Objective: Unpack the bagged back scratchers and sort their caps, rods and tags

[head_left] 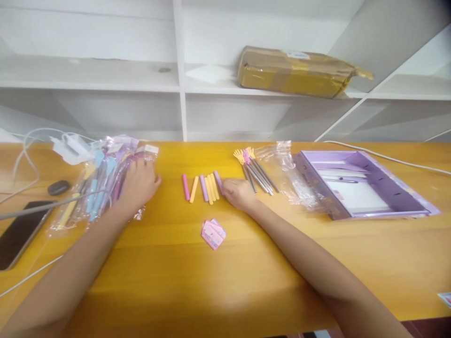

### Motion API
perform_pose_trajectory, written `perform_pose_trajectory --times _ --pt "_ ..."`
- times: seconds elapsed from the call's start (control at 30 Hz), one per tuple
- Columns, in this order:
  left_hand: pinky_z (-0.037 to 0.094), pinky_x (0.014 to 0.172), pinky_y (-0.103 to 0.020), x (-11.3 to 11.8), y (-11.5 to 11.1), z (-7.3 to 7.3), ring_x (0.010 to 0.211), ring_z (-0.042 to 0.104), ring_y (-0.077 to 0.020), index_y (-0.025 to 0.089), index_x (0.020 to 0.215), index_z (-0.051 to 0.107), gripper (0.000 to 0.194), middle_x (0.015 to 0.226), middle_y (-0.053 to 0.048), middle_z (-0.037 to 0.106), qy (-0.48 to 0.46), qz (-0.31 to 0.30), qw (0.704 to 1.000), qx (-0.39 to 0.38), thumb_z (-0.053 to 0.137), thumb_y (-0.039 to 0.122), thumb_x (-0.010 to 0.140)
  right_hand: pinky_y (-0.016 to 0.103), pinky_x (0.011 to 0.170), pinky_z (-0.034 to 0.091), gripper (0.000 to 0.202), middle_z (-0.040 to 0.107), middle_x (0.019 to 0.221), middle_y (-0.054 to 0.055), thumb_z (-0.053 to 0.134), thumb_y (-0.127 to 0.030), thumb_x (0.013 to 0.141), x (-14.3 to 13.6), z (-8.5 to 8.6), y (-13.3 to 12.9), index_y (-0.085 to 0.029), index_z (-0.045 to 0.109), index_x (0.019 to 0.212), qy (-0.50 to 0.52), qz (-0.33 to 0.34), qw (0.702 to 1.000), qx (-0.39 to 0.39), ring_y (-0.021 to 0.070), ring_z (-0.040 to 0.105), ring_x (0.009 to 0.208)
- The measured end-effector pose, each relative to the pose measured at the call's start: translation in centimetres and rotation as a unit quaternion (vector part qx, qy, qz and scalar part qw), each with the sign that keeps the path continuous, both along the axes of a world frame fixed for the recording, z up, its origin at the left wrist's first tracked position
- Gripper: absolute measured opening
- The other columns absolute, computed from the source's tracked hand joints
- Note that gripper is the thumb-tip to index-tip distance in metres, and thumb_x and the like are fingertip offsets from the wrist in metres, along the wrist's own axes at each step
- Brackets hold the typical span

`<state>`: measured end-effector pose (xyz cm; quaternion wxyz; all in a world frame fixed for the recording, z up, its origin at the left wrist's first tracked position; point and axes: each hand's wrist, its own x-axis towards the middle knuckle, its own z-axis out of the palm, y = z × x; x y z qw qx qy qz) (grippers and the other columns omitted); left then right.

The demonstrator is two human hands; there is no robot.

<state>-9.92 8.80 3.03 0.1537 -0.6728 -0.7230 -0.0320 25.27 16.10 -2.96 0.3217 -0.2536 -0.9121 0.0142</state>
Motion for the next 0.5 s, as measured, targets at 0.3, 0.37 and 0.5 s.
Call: perform_pose_trajectory --times 0.3,0.37,0.5 --pt "0.052 0.093 -0.046 -2.3 0.7 -0.5 0.115 0.066 -0.0436 -0.003 0.136 0.056 0.047 0.122 -0.031 0.068 0.032 0.056 0.995 -0.081 0.05 0.019 0.094 0.028 0.06 0.029 0.027 0.046 0.066 -0.003 0.056 -0.01 0.083 0.2 -0.2 0.3 -0.024 0.034 0.074 0.082 -0.035 0.995 -0.043 0.0136 0.04 0.058" --pt "0.053 0.091 -0.046 -1.9 0.6 -0.3 0.119 0.065 -0.0446 -0.002 0.141 0.053 0.053 0.127 -0.032 0.067 0.005 0.064 0.994 -0.088 0.05 0.028 0.097 0.028 0.058 0.026 0.031 0.042 0.063 -0.004 0.055 -0.009 0.084 0.3 -0.4 0.5 -0.024 0.031 0.073 0.099 -0.043 0.993 -0.041 0.0132 0.036 0.056" --pt "0.053 0.094 -0.048 -1.0 0.5 -0.1 0.122 0.065 -0.047 -0.002 0.143 0.052 0.068 0.122 -0.031 0.07 -0.004 0.067 0.993 -0.094 0.053 0.049 0.098 0.029 0.058 0.025 0.033 0.039 0.061 -0.004 0.052 -0.005 0.084 0.6 -0.6 0.6 -0.024 0.028 0.07 0.107 -0.029 0.993 -0.038 0.0129 0.035 0.056"
